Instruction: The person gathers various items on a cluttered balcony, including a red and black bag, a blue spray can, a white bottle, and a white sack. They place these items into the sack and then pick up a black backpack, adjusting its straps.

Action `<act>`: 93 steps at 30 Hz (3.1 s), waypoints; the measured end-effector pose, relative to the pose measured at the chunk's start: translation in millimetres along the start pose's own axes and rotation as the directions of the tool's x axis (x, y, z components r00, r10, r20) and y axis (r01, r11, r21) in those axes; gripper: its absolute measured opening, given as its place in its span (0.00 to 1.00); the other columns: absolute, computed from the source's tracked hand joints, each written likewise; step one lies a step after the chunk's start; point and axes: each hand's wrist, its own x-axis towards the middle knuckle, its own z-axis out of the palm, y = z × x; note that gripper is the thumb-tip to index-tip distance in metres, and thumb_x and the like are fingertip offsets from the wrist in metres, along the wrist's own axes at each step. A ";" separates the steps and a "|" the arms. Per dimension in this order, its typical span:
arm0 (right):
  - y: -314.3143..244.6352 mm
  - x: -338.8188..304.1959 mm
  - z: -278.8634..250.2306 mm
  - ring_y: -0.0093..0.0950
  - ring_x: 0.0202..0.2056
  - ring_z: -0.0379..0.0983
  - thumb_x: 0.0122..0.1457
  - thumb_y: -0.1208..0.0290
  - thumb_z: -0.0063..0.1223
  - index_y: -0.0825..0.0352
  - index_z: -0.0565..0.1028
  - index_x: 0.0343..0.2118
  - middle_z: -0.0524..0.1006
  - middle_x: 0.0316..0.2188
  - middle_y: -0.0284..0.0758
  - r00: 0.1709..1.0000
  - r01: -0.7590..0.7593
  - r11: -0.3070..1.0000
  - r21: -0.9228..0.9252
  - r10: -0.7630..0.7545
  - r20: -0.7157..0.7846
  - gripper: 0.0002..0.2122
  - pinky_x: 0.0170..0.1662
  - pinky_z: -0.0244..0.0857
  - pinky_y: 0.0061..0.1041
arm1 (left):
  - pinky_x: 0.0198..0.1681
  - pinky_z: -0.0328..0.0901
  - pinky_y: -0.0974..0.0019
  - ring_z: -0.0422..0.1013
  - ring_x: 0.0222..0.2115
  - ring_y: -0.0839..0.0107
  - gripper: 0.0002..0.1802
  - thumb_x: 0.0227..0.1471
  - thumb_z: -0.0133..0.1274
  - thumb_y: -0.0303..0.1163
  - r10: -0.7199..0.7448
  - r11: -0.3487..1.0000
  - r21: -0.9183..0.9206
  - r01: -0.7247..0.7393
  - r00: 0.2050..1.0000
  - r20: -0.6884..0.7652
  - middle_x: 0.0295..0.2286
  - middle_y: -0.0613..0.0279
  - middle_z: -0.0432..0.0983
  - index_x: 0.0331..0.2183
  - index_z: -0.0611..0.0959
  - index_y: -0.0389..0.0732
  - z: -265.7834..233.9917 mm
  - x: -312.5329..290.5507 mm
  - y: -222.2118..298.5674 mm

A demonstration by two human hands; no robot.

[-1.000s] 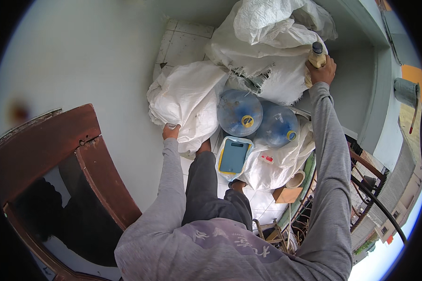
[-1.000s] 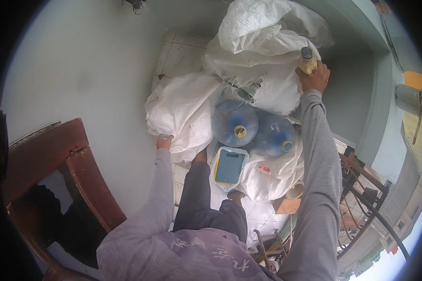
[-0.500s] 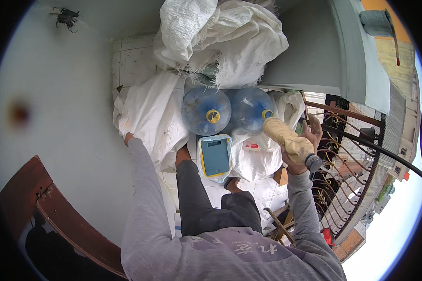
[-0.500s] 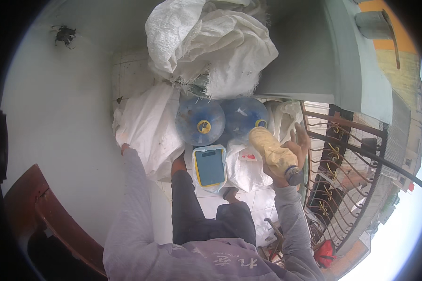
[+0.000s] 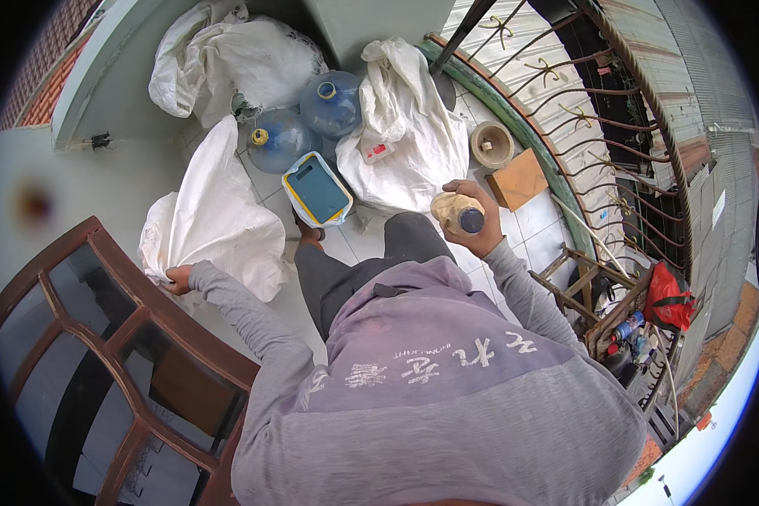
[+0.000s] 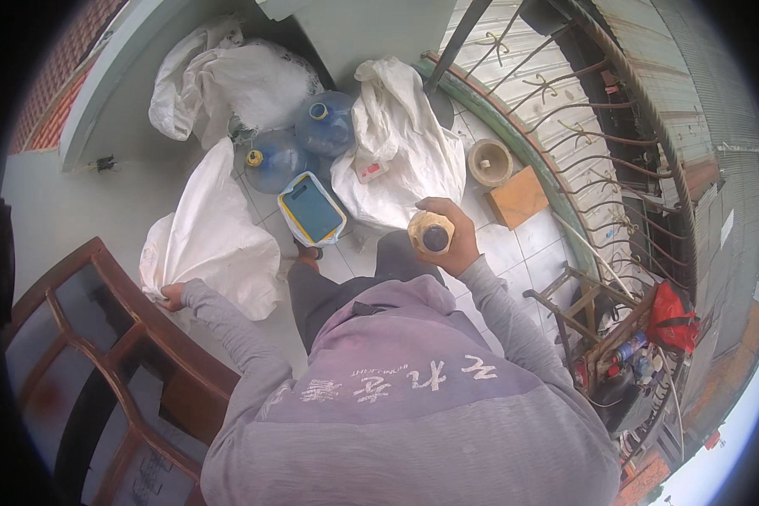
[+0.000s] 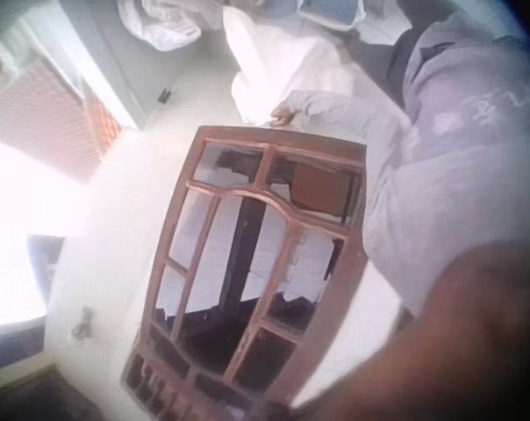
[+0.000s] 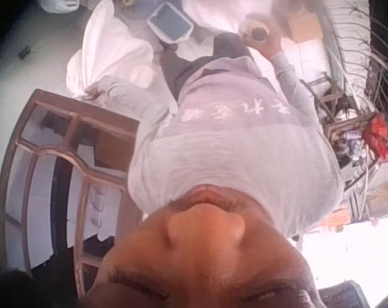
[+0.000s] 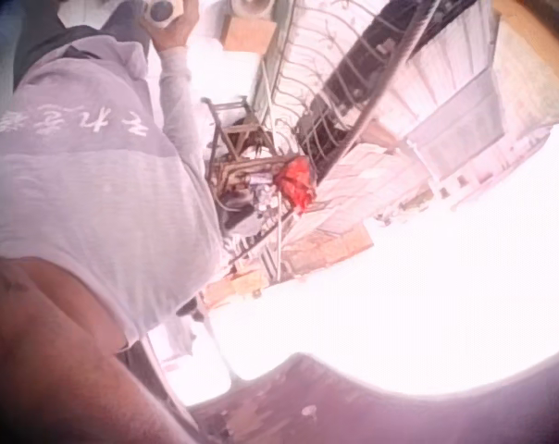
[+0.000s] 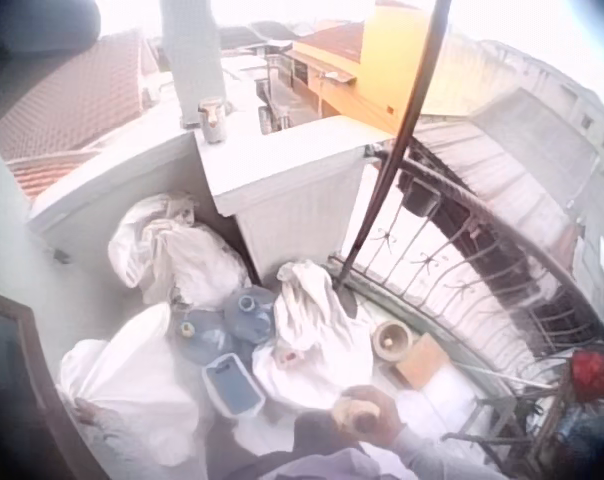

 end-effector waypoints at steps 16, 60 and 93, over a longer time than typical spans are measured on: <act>-51.4 -146.7 -65.9 0.42 0.57 0.66 0.36 0.67 0.72 0.64 0.72 0.45 0.66 0.57 0.44 0.989 0.140 0.990 -0.015 -0.141 -0.035 0.29 0.60 0.61 0.38 | 0.50 0.68 0.58 0.74 0.42 0.54 0.27 0.39 0.51 0.21 0.096 0.964 -0.244 0.103 0.723 0.684 0.42 0.43 0.77 0.45 0.78 0.21 -199.8 -174.2 248.0; 152.1 -328.7 -492.3 0.24 0.41 0.72 0.38 0.65 0.74 0.66 0.71 0.46 0.74 0.39 0.30 0.791 -0.421 0.782 0.460 0.565 -0.237 0.31 0.45 0.68 0.27 | 0.34 0.66 0.70 0.68 0.31 0.76 0.23 0.58 0.54 0.43 -0.344 0.684 -0.483 -0.547 -0.826 0.447 0.33 0.62 0.72 0.49 0.77 0.37 -308.3 -863.5 227.4; 140.4 -463.0 -566.5 0.25 0.41 0.72 0.43 0.60 0.69 0.66 0.66 0.54 0.72 0.42 0.31 0.646 -0.109 0.674 0.731 0.607 -0.463 0.35 0.44 0.69 0.25 | 0.52 0.65 0.42 0.68 0.53 0.44 0.57 0.46 0.58 0.64 -0.907 0.308 0.581 -0.754 -0.417 -0.059 0.58 0.41 0.64 0.64 0.57 0.38 -480.9 -935.3 227.3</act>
